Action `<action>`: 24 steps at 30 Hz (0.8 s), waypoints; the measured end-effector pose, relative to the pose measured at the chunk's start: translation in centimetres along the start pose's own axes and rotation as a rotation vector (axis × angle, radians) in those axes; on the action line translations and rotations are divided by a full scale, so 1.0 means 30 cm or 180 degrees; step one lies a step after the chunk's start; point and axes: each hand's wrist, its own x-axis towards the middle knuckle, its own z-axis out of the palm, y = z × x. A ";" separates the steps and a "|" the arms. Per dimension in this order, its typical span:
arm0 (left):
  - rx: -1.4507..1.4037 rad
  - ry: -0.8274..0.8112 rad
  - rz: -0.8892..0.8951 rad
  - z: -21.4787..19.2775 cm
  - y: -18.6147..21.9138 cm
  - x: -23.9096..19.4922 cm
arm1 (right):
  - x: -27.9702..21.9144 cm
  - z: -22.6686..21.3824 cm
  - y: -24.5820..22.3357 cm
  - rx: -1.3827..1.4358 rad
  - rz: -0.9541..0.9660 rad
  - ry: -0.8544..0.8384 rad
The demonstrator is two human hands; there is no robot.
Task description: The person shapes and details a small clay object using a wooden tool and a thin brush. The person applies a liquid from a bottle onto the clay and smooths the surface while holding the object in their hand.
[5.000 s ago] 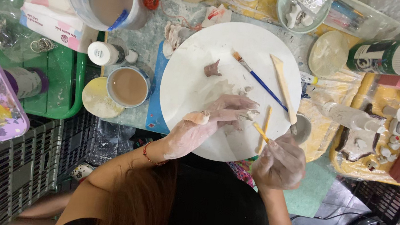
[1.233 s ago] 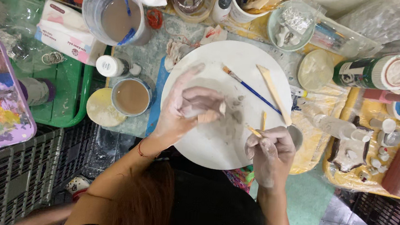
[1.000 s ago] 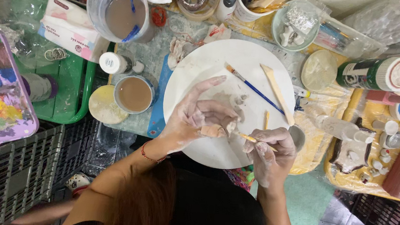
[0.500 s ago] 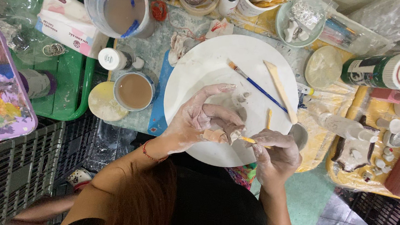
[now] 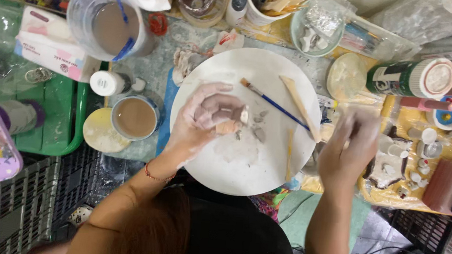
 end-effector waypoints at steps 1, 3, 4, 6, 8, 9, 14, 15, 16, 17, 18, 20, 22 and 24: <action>0.0081 -0.0043 0.0030 0.005 0.009 0.029 | 0.063 0.008 0.021 -0.0063 -0.0141 -0.0046; 0.0231 -0.0143 0.0100 0.024 0.024 0.093 | 0.187 0.057 0.065 0.0171 0.0355 -0.0265; 0.0421 -0.0195 0.0188 0.038 0.033 0.118 | 0.235 0.085 0.082 0.0187 0.0179 -0.0334; 0.0800 -0.0284 0.0370 0.062 0.044 0.168 | 0.308 0.133 0.108 0.0222 -0.0174 -0.0484; 0.0844 -0.0352 0.0436 0.076 0.046 0.205 | 0.351 0.159 0.117 0.0316 0.0076 -0.0691; 0.0868 -0.0382 0.0466 0.078 0.043 0.219 | 0.368 0.177 0.113 0.0369 0.0203 -0.0799; 0.0947 -0.0134 0.0353 0.057 0.015 0.251 | 0.434 0.233 0.073 -0.0259 0.0117 -0.0925; 0.0975 -0.0102 0.0370 0.051 0.012 0.255 | 0.446 0.238 0.067 -0.0299 0.0239 -0.1002; 0.0954 -0.0055 0.0329 0.046 0.008 0.258 | 0.456 0.242 0.066 -0.0272 0.0019 -0.0987; 0.0933 -0.0008 0.0289 0.042 0.004 0.261 | 0.467 0.247 0.068 -0.0244 -0.0201 -0.0972; 0.0905 0.0026 0.0249 0.039 0.000 0.264 | 0.474 0.247 0.073 -0.0226 -0.0416 -0.0949; 0.0860 -0.0029 0.0244 0.036 0.001 0.265 | 0.481 0.241 0.081 -0.0458 -0.0484 -0.0998; 0.0864 -0.0036 0.0227 0.036 0.007 0.269 | 0.488 0.231 0.084 -0.0572 -0.0487 -0.0983; 0.0920 0.0000 0.0189 0.036 0.015 0.270 | 0.487 0.217 0.085 -0.0567 -0.0415 -0.0901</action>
